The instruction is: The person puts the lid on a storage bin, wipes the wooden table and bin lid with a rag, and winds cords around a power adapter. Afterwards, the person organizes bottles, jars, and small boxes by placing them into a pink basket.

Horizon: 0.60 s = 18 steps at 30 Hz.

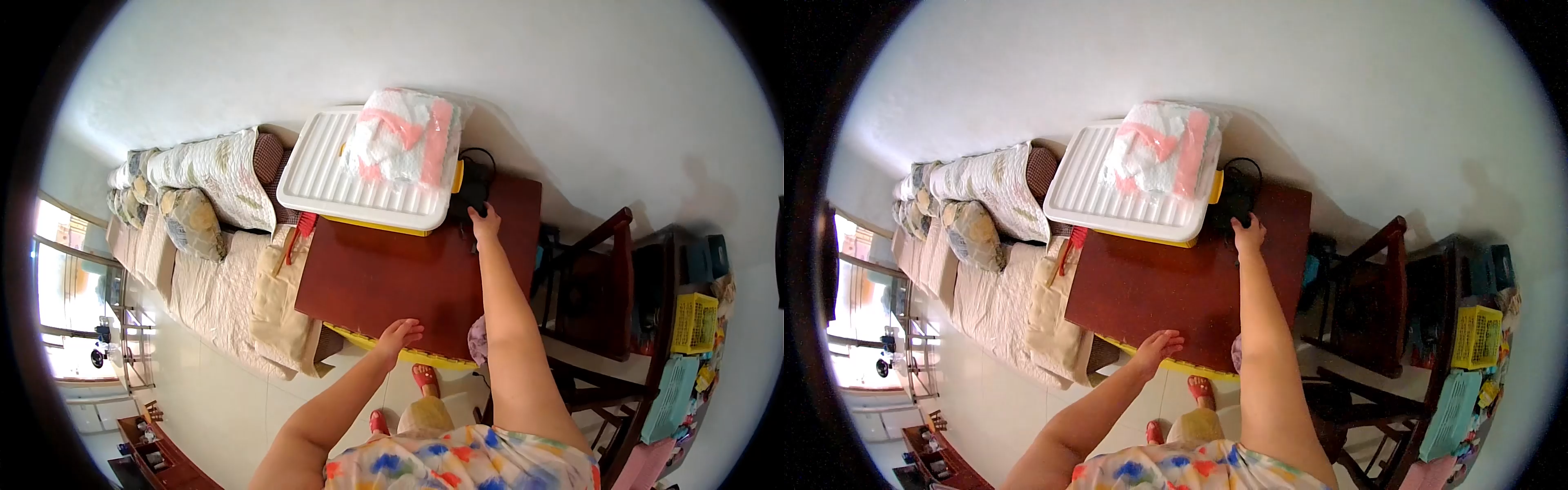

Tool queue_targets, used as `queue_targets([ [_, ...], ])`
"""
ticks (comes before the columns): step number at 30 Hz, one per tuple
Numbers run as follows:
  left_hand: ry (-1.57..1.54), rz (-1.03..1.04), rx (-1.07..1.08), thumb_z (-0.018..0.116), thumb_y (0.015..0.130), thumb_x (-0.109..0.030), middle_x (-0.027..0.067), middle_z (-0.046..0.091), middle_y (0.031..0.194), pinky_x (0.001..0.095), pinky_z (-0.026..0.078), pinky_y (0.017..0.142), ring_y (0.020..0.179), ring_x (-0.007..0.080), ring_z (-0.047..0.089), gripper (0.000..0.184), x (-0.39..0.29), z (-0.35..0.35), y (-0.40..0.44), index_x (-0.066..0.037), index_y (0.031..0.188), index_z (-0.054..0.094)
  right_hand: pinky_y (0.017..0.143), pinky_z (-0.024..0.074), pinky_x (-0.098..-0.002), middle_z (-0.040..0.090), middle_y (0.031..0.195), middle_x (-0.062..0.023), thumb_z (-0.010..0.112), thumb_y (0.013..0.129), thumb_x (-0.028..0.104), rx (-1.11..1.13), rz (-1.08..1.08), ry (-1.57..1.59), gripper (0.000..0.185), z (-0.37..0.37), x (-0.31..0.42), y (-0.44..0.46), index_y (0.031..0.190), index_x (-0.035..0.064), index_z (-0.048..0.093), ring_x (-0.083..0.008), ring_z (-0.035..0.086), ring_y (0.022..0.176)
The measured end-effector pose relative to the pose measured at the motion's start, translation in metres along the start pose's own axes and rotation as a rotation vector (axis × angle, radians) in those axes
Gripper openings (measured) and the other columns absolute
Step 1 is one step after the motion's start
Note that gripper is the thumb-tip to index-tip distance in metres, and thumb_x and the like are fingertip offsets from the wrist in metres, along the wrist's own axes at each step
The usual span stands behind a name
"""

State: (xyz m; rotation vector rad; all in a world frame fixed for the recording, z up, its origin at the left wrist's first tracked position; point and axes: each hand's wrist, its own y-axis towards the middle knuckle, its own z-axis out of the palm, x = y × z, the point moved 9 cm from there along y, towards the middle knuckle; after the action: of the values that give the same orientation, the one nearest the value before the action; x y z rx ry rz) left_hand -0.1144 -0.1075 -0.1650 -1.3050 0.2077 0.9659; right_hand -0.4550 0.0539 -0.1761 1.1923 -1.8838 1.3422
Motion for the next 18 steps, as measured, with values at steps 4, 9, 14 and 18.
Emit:
queue_targets([
  [4,-0.005,0.003,0.013,0.046,0.099,-0.025,0.0134,0.061,0.111,0.0339,0.048,0.091,0.098,0.0214,0.061,0.03,-0.001,-0.001,-0.01,-0.002,0.116,0.053,0.111,0.0265,-0.0482,0.011,0.153,-0.0166,0.069,0.083,0.038,-0.07,0.004,-0.039,0.087,-0.013,0.009,-0.043,0.149,0.0186,0.016,-0.0379,0.015,0.14],
  [9,0.027,0.056,0.023,0.049,0.096,-0.024,0.0113,0.062,0.11,0.0324,0.048,0.088,0.095,0.0199,0.061,0.029,-0.014,-0.005,-0.038,-0.003,0.115,0.053,0.112,0.0242,-0.045,0.007,0.155,-0.0141,0.064,0.088,0.034,-0.004,-0.131,0.458,0.086,-0.019,-0.018,-0.134,0.151,0.0153,0.007,-0.0312,0.016,0.142],
  [14,0.005,0.141,0.052,0.053,0.094,-0.021,0.0053,0.063,0.107,0.0277,0.046,0.086,0.093,0.0148,0.06,0.023,-0.021,-0.002,-0.053,-0.008,0.113,0.054,0.104,0.0374,-0.0434,0.023,0.15,-0.0157,0.057,0.094,0.028,0.077,0.027,0.809,0.076,-0.032,-0.079,-0.254,0.15,0.0137,0.009,-0.0309,0.036,0.132],
  [18,-0.004,0.206,0.197,0.055,0.094,-0.02,0.0041,0.063,0.108,0.0287,0.046,0.088,0.097,0.0152,0.059,0.022,-0.018,0.023,-0.075,-0.009,0.112,0.055,0.097,0.0447,-0.0409,0.037,0.143,-0.0157,0.055,0.095,0.027,0.094,-0.017,0.846,0.066,-0.046,-0.121,-0.334,0.148,0.0098,0.019,-0.0286,0.048,0.122],
])
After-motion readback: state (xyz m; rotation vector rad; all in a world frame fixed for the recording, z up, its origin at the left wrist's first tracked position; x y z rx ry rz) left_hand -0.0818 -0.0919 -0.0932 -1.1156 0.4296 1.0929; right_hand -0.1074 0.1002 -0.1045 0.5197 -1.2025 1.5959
